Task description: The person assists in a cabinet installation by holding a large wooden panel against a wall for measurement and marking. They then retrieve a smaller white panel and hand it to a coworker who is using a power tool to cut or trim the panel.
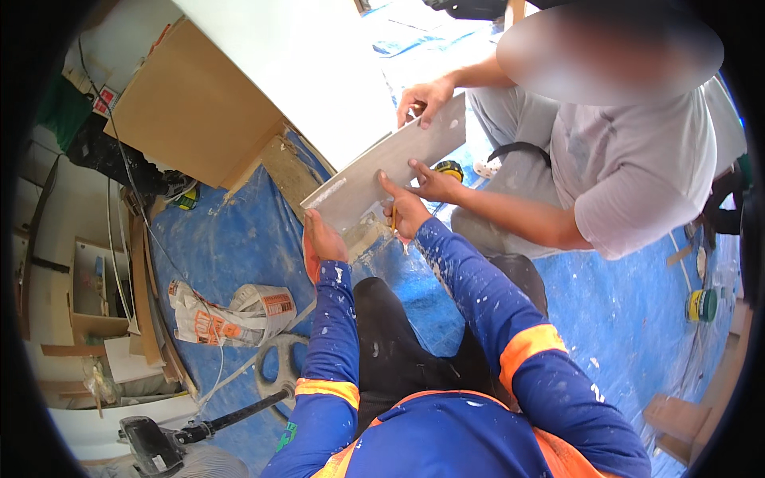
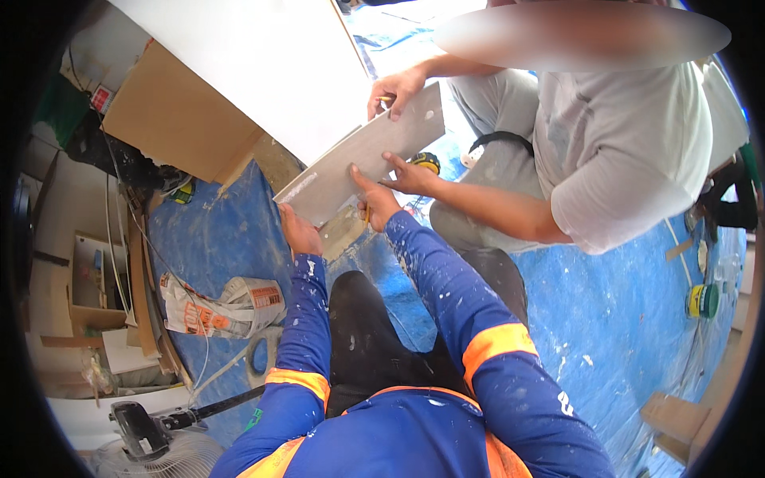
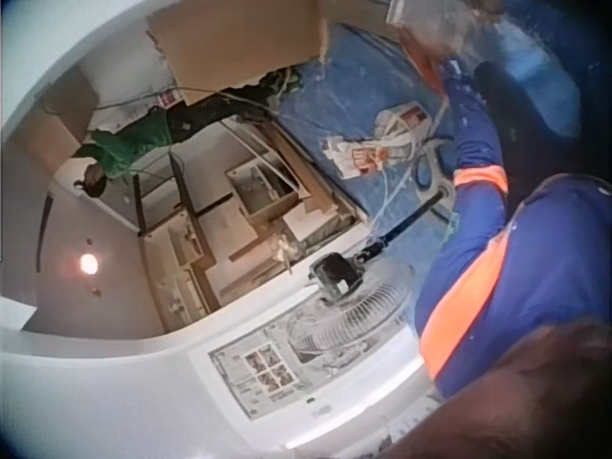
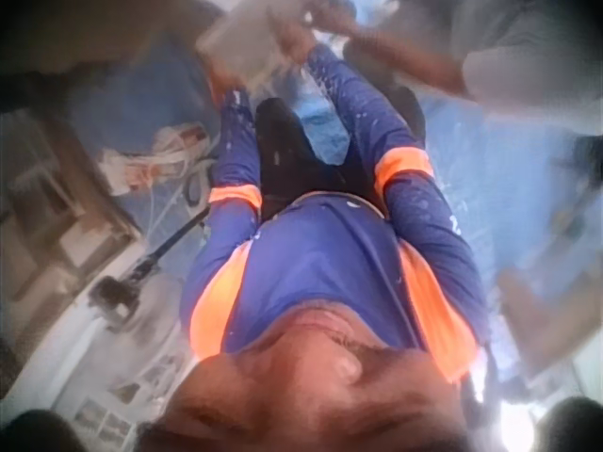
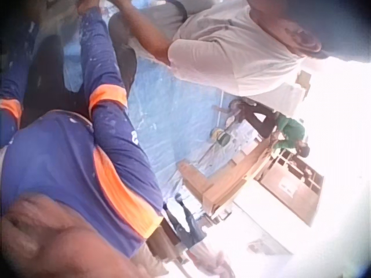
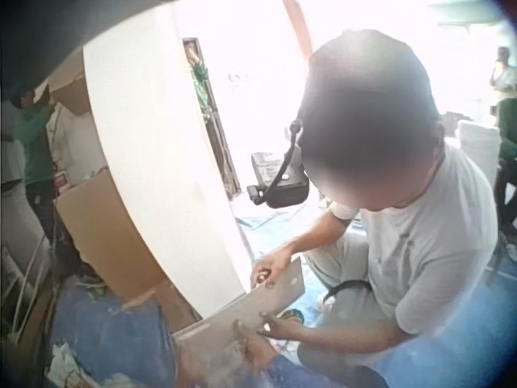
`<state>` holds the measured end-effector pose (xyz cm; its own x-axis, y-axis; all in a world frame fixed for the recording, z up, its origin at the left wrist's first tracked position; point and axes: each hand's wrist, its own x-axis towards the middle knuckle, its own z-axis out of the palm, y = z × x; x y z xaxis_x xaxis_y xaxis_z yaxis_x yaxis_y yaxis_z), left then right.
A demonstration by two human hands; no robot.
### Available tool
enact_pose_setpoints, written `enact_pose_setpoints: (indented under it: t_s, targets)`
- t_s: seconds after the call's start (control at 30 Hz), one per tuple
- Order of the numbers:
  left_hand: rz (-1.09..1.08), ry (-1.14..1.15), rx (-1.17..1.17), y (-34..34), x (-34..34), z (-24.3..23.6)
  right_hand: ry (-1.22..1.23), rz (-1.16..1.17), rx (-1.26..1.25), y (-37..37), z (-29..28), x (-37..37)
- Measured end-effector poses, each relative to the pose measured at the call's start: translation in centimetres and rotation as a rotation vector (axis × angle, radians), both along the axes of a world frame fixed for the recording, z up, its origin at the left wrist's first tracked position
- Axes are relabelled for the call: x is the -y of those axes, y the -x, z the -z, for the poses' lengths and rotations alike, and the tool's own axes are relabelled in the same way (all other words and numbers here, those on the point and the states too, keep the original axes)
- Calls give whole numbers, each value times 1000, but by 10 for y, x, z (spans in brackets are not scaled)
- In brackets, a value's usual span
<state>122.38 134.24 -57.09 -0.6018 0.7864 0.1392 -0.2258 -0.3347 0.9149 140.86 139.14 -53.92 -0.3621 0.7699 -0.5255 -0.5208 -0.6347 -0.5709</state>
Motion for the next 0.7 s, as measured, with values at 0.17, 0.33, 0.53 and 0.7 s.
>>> enact_pose_setpoints:
  t_s: [0.17,0.33,0.53,0.7]
  targets:
    - [75,72,15,-1,0,-17,6,64,-2,2,-11,-5]
    - [243,47,-312,-1,-1,-46,-46,132,-45,5,7,-10]
    - [283,96,-457,1,-8,-67,24,105,-95,4,5,-9]
    - [326,149,-394,3,-7,-66,52,124,-98,2,4,-10]
